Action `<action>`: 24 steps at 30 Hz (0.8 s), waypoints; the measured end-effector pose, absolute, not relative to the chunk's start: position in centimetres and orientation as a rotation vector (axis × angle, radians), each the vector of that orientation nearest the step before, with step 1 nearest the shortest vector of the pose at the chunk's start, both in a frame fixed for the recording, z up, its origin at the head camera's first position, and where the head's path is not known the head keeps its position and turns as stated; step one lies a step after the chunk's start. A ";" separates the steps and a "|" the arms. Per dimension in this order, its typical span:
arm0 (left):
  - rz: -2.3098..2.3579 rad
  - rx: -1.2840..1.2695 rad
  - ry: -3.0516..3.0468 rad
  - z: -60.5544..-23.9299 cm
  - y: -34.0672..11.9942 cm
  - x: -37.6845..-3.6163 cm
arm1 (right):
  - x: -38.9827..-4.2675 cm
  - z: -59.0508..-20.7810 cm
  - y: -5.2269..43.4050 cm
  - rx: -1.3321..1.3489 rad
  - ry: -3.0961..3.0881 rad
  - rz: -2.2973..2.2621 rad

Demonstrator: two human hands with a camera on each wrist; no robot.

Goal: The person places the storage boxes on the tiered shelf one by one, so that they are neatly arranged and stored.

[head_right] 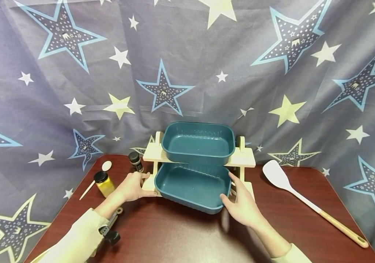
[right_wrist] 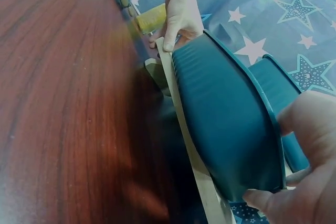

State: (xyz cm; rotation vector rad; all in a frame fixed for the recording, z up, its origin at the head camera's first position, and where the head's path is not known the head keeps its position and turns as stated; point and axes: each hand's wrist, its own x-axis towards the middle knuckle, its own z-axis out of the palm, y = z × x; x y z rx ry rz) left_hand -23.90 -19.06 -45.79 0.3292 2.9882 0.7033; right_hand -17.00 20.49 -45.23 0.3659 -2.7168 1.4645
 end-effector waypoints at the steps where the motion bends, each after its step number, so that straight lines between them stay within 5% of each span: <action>1: 0.707 0.320 2.985 -45.8 -19.1 -23.9 | -17.0 -45.2 20.5 0.364 -2.716 1.461; 24: 0.700 0.310 2.987 -45.7 -19.1 -23.8 | -18.4 -45.7 20.9 0.370 -2.685 1.549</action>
